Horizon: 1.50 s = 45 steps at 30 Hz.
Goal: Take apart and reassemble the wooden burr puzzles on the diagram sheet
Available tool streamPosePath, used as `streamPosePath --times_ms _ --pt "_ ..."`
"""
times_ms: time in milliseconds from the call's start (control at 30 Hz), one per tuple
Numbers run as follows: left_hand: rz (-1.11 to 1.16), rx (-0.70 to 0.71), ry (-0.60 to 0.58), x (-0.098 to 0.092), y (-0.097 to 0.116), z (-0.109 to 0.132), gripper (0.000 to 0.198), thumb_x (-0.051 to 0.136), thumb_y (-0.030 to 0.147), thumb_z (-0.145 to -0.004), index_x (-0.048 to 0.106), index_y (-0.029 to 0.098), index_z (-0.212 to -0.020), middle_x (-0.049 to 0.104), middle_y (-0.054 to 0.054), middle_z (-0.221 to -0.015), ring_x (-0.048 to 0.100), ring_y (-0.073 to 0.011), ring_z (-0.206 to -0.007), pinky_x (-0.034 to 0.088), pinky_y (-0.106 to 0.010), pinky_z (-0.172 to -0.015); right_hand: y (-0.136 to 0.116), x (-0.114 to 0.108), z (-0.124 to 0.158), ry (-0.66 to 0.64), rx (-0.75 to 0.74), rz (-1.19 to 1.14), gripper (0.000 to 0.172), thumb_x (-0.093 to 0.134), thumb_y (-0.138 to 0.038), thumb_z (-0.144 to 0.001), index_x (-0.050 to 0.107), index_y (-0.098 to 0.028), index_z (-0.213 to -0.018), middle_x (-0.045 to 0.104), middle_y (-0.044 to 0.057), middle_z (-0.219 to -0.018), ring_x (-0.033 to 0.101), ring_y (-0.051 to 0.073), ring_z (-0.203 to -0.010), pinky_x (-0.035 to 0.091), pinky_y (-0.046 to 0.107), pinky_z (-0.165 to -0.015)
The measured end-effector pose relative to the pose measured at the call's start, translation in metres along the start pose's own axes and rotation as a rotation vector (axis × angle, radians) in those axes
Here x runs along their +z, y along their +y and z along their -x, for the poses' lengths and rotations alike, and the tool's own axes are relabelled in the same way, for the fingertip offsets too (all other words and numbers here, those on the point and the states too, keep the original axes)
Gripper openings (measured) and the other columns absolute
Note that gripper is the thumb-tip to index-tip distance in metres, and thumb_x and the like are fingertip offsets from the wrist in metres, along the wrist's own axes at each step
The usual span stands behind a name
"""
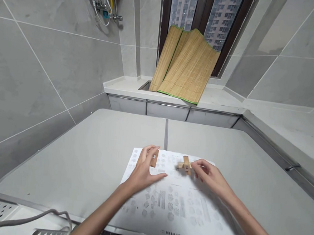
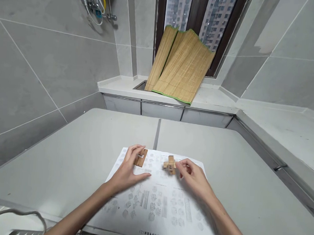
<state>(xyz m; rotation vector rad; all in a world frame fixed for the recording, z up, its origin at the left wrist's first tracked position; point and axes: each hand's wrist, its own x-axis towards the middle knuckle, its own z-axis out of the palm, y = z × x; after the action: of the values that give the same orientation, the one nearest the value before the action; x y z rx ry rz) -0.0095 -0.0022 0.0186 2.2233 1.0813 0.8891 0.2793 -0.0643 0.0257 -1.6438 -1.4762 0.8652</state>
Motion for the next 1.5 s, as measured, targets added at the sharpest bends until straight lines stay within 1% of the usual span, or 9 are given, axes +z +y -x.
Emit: streamPosePath --times_ms 133,367,633,833,900,1033,1133,1333,1500 --pt "-0.113 -0.048 -0.007 -0.022 -0.035 -0.003 0.073 0.084 0.042 -0.084 0.048 0.028 -0.146 0.044 -0.013 -0.154 0.039 -0.0356 -0.149 0.043 -0.058 -0.119 0.041 -0.029 -0.007 0.189 0.124 0.109 0.051 0.055 -0.07 -0.095 0.068 -0.021 -0.084 0.068 0.001 -0.066 0.059 0.02 -0.062 0.044 0.032 -0.064" --pt "-0.162 0.033 -0.244 -0.034 -0.06 -0.029 0.102 0.085 0.064 -0.076 0.038 0.025 -0.157 0.045 -0.017 -0.16 0.038 -0.0403 -0.151 0.042 -0.06 -0.119 0.084 -0.054 -0.021 0.331 0.26 0.228 0.052 0.056 -0.071 -0.091 0.068 -0.022 -0.081 0.072 0.004 -0.065 0.065 0.025 -0.065 0.046 0.036 -0.068" --pt "-0.2 0.079 -0.282 -0.033 -0.057 -0.041 0.083 0.08 0.063 -0.082 0.05 0.028 -0.151 0.059 -0.013 -0.149 0.056 -0.0364 -0.135 0.051 -0.053 -0.109 0.078 -0.056 -0.014 0.297 0.233 0.267 0.053 0.056 -0.073 -0.09 0.068 -0.023 -0.08 0.071 0.004 -0.066 0.063 0.024 -0.061 0.045 0.034 -0.062" --pt "-0.169 0.078 -0.31 -0.022 -0.054 -0.038 0.096 0.087 0.061 -0.076 0.043 0.03 -0.155 0.057 -0.014 -0.15 0.054 -0.038 -0.137 0.051 -0.055 -0.108 0.052 -0.042 0.006 0.669 0.032 0.397 0.045 0.059 -0.062 -0.095 0.066 -0.02 -0.11 0.069 0.011 -0.1 0.063 0.026 -0.079 0.048 0.035 -0.064" --pt "-0.159 0.077 -0.32 -0.021 -0.053 -0.037 0.102 0.088 0.063 -0.072 0.041 0.029 -0.157 0.055 -0.014 -0.152 0.052 -0.0384 -0.139 0.049 -0.055 -0.11 0.036 -0.029 0.007 0.545 -0.103 0.371 0.033 0.057 -0.054 -0.1 0.066 -0.023 -0.106 0.069 0.01 -0.101 0.063 0.025 -0.081 0.048 0.034 -0.063" --pt "-0.188 0.062 -0.297 -0.031 -0.054 -0.037 0.098 0.086 0.065 -0.074 0.045 0.028 -0.154 0.054 -0.015 -0.152 0.052 -0.0386 -0.139 0.05 -0.055 -0.11 0.006 0.008 -0.005 0.128 -0.35 0.34 0.02 0.054 -0.04 -0.105 0.063 -0.027 -0.115 0.069 0.01 -0.112 0.068 0.027 -0.096 0.057 0.038 -0.075" --pt "-0.214 0.077 -0.283 -0.042 -0.059 -0.033 0.092 0.085 0.064 -0.076 0.048 0.028 -0.152 0.055 -0.014 -0.149 0.052 -0.0378 -0.137 0.05 -0.054 -0.111 -0.008 0.038 -0.02 -0.052 -0.449 0.344 0.025 0.056 -0.033 -0.104 0.058 -0.03 -0.128 0.066 0.009 -0.128 0.068 0.028 -0.11 0.061 0.042 -0.088" --pt "-0.268 0.062 -0.254 -0.052 -0.069 -0.019 0.091 0.086 0.064 -0.075 0.05 0.031 -0.152 0.055 -0.013 -0.148 0.052 -0.0374 -0.137 0.052 -0.053 -0.11 -0.008 0.084 -0.048 -0.13 -0.514 0.348 0.061 0.067 -0.04 -0.098 0.039 -0.033 -0.152 0.052 0.013 -0.151 0.053 0.035 -0.14 0.055 0.055 -0.107" --pt "-0.317 0.079 -0.253 -0.057 -0.074 -0.018 0.081 0.084 0.061 -0.079 0.055 0.033 -0.15 0.055 -0.011 -0.15 0.05 -0.0367 -0.138 0.05 -0.053 -0.112 0.0 0.098 -0.058 -0.151 -0.497 0.348 0.073 0.071 -0.046 -0.095 0.034 -0.032 -0.156 0.048 0.013 -0.157 0.043 0.036 -0.148 0.048 0.06 -0.116"
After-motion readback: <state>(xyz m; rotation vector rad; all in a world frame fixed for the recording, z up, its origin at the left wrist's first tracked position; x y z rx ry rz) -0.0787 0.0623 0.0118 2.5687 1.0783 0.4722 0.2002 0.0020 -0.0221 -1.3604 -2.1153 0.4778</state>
